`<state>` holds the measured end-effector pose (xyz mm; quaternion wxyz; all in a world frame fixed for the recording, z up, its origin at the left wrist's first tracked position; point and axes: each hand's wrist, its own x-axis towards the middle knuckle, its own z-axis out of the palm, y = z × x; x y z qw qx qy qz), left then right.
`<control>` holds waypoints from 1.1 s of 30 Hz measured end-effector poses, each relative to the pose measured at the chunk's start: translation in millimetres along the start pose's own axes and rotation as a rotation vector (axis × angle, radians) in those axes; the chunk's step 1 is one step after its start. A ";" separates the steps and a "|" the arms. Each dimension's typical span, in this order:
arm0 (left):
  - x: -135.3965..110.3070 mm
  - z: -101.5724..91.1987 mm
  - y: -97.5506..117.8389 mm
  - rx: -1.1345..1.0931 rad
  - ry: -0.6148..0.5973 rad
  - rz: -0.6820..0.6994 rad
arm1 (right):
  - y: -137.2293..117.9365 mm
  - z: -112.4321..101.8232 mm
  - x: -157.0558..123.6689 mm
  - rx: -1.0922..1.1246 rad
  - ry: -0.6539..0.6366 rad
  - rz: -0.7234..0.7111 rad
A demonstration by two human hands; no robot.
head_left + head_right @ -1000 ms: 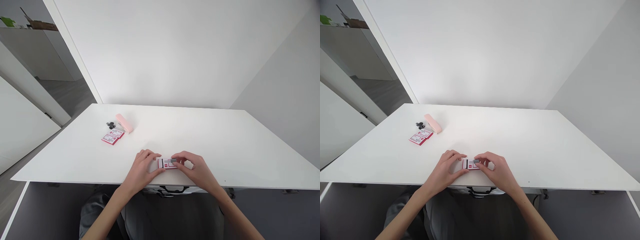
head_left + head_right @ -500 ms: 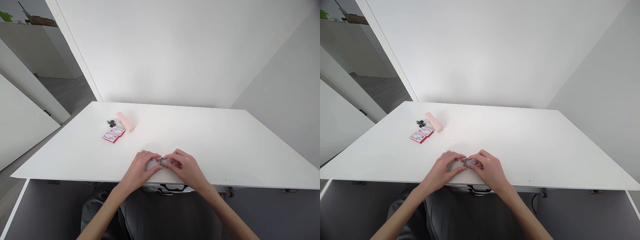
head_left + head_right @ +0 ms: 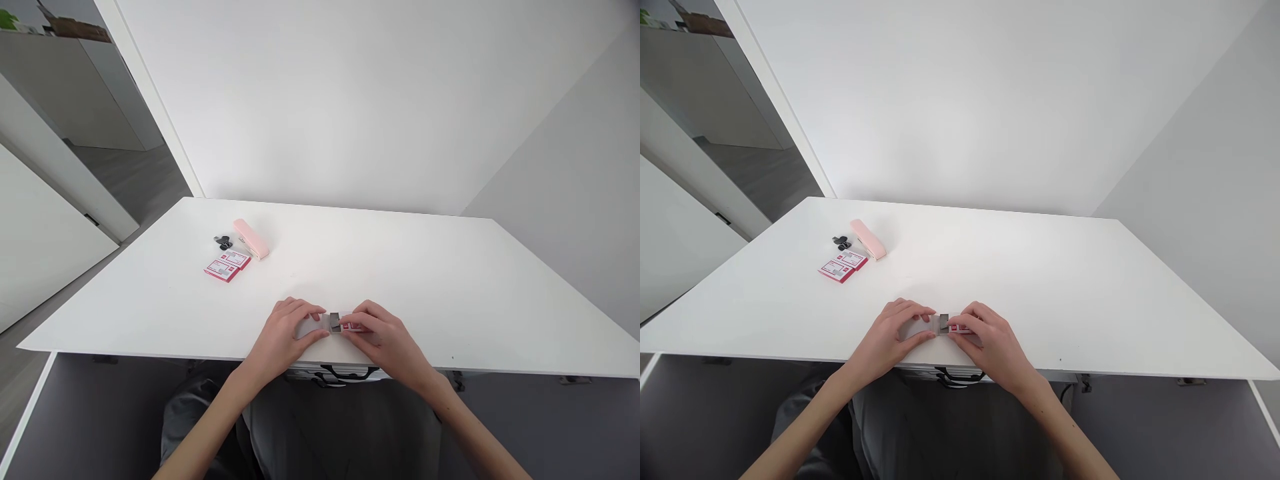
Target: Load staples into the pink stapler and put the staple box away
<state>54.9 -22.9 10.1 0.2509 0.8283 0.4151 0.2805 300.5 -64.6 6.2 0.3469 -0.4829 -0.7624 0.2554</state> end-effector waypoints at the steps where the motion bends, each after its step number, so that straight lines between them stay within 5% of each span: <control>1: -0.1 0.2 0.1 0.000 -0.001 -0.001 | -0.1 0.9 0.3 -0.025 0.002 -0.019; 7: -0.6 1.2 0.8 -0.004 0.001 0.001 | 0.9 3.3 1.1 -0.155 0.015 -0.084; 21: -1.1 3.0 0.3 0.006 0.001 0.012 | -8.5 0.4 24.1 -0.221 -0.003 0.103; 33: -1.1 3.3 1.8 0.014 -0.015 0.001 | -11.2 -9.1 37.5 -0.216 -0.167 0.114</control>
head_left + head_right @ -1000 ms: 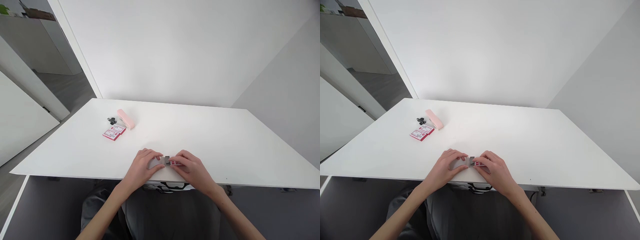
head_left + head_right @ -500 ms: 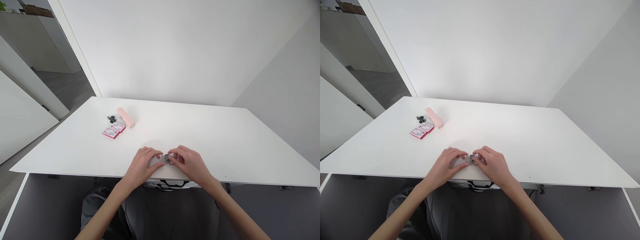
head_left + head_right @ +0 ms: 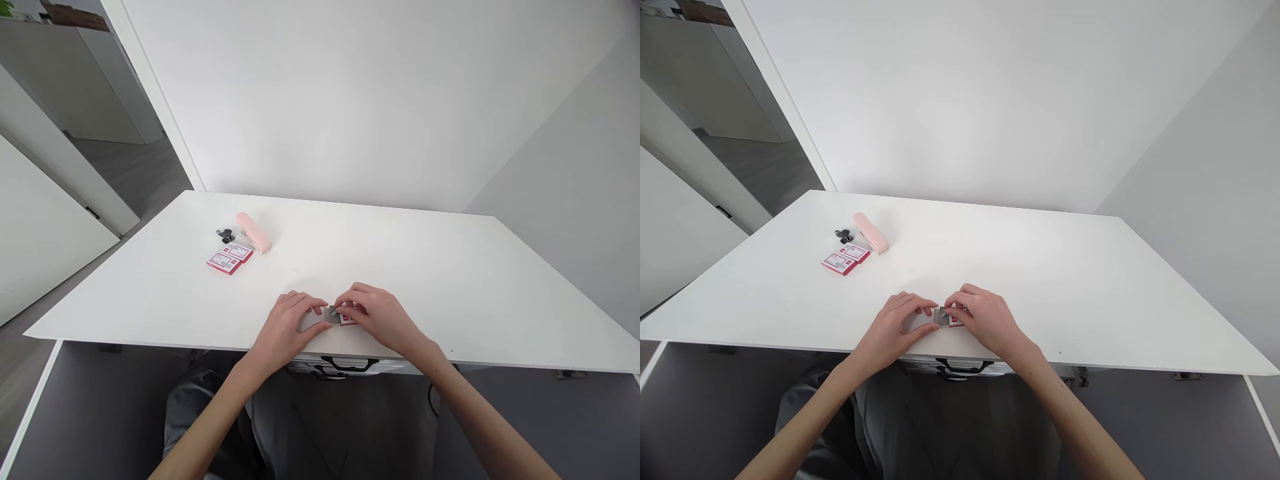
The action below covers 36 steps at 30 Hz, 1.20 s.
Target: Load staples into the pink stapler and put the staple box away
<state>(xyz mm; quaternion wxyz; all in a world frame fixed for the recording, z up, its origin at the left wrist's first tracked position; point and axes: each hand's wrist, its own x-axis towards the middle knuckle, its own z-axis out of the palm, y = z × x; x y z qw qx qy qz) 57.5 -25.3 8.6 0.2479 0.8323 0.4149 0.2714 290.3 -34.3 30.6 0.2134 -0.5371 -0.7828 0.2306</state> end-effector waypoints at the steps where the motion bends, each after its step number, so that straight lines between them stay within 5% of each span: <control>1: -0.1 -0.2 0.2 0.002 -0.004 -0.003 | 1.7 -1.3 1.9 -0.015 -0.013 -0.025; 6: -0.8 -0.5 0.0 -0.006 0.000 -0.008 | 8.3 -9.3 10.7 -0.033 -0.059 -0.110; 12: -0.4 -0.3 0.0 -0.006 -0.001 -0.008 | 7.4 -15.0 10.5 0.033 -0.047 -0.046; 17: -0.9 0.4 -0.7 0.000 0.008 0.006 | 25.4 -13.8 -6.7 0.105 0.108 0.018; 21: -0.7 1.4 -1.1 0.005 0.010 0.006 | 47.8 -15.3 -27.5 0.123 0.044 0.001; 36: 11.1 16.1 3.1 0.116 -0.011 0.075 | 56.9 2.6 -37.1 0.135 0.067 -0.090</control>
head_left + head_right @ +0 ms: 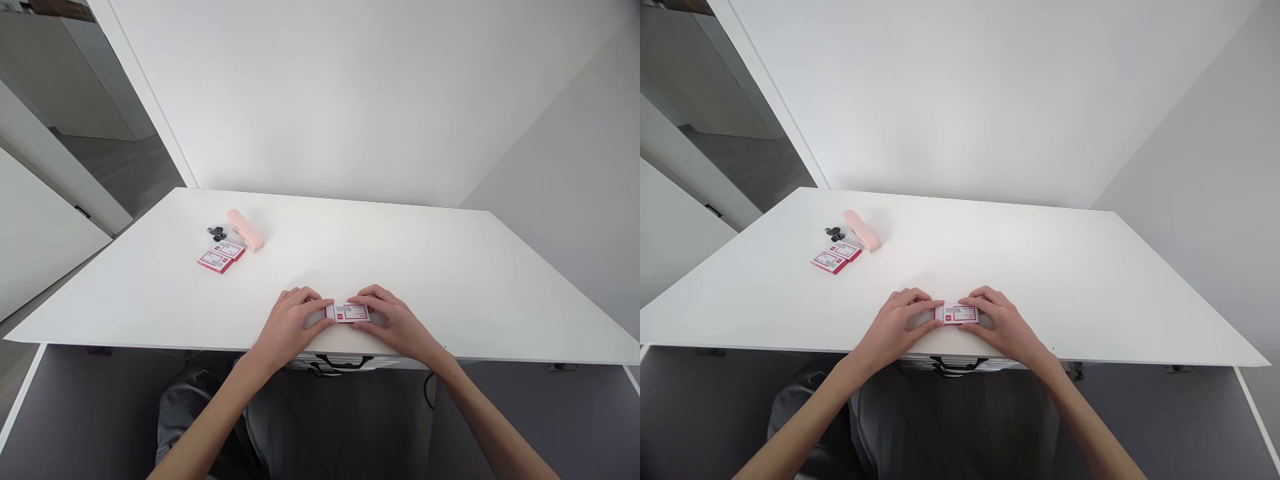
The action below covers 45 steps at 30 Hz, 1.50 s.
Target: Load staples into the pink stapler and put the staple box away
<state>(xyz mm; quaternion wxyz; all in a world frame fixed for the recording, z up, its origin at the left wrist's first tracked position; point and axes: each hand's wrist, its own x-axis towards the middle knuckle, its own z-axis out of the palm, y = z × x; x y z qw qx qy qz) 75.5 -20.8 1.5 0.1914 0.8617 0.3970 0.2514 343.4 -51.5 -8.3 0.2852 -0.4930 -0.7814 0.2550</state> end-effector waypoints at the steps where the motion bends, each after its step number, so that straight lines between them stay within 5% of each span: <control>1: 0.5 -0.2 -0.1 -0.006 -0.001 0.000 | 0.1 -0.6 -0.1 0.008 -0.001 -0.001; 19: 14.8 0.9 9.5 -0.144 -0.101 -0.028 | -5.0 -5.5 1.4 0.114 0.003 -0.007; 28: 15.5 -0.4 11.0 -0.009 -0.066 -0.011 | -7.6 -9.1 4.3 0.155 0.031 -0.010; 32: 4.1 -22.2 -2.3 -0.028 0.020 -0.093 | -8.5 -9.8 3.6 0.209 0.075 0.058; 38: -42.2 -80.3 -46.8 0.150 0.200 -0.265 | -8.3 -9.4 4.7 0.268 0.084 0.115; 45: -79.9 -127.9 -87.1 0.311 0.216 -0.410 | -6.6 -8.3 5.8 0.289 0.082 0.136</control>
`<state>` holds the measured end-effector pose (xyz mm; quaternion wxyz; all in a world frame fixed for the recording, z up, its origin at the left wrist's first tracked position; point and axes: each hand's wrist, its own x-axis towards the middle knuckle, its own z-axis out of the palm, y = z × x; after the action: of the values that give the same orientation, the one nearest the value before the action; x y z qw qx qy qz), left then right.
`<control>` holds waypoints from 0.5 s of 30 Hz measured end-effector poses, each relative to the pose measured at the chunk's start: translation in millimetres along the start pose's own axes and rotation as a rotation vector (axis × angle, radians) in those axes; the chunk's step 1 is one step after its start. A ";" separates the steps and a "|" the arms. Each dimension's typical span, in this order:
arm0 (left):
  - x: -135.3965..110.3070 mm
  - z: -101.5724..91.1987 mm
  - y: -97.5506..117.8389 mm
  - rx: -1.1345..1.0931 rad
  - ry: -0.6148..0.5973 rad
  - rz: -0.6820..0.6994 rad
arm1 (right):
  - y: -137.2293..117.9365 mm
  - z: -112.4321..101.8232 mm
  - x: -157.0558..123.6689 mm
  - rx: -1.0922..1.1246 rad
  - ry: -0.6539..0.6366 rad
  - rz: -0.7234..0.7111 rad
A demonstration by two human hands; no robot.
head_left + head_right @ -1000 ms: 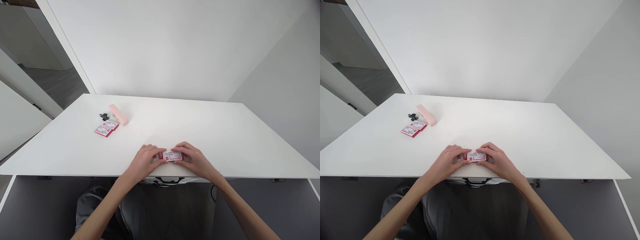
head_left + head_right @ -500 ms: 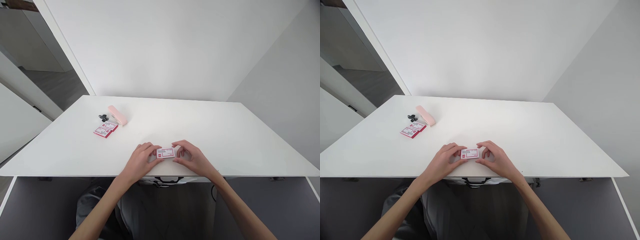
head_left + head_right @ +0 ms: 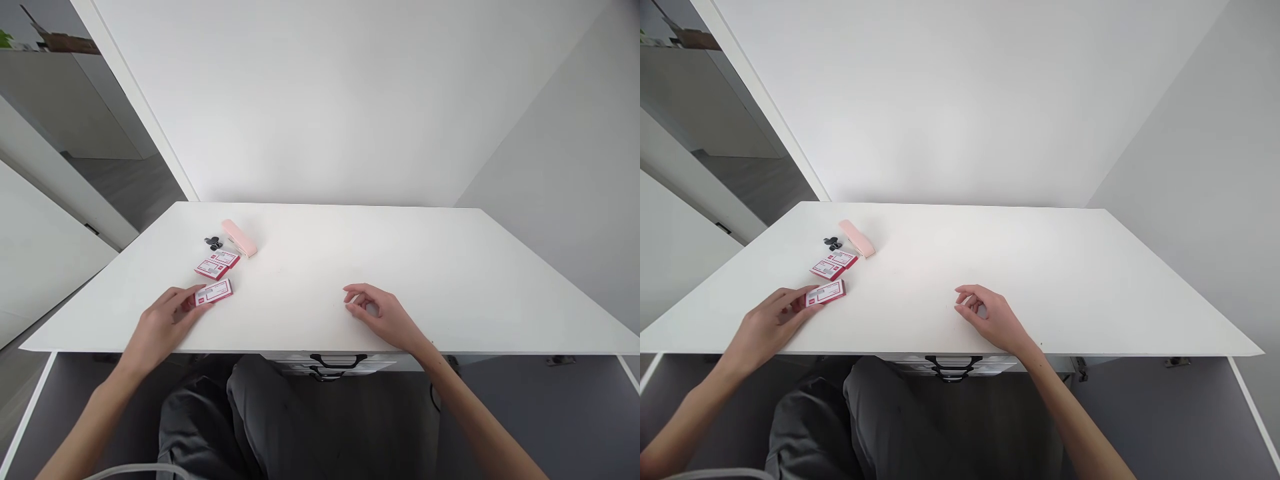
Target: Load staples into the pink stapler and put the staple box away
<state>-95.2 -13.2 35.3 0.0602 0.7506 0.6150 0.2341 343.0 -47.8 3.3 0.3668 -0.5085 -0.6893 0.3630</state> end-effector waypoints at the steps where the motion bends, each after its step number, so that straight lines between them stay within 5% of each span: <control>1: 2.2 -4.2 -5.3 0.012 -0.013 -0.005 | -0.3 -0.1 -0.1 0.004 0.000 0.002; 6: 16.4 -20.7 -25.9 0.072 -0.073 -0.028 | -1.5 -0.7 -0.6 0.025 -0.002 0.011; 9: 16.1 -19.9 -25.4 0.084 0.020 -0.051 | -0.4 -0.4 -0.5 0.031 -0.001 0.010; 12: 5.2 -8.6 -8.0 0.089 0.132 -0.026 | 0.8 -0.1 -0.3 0.022 0.000 0.002; 15: -8.6 8.1 22.2 0.037 0.054 0.026 | 0.4 -0.2 -0.2 0.004 0.002 -0.003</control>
<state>-73.1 -25.0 34.1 0.0267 0.7528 0.6108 0.2439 343.4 -47.8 3.0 0.3692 -0.5072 -0.6888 0.3633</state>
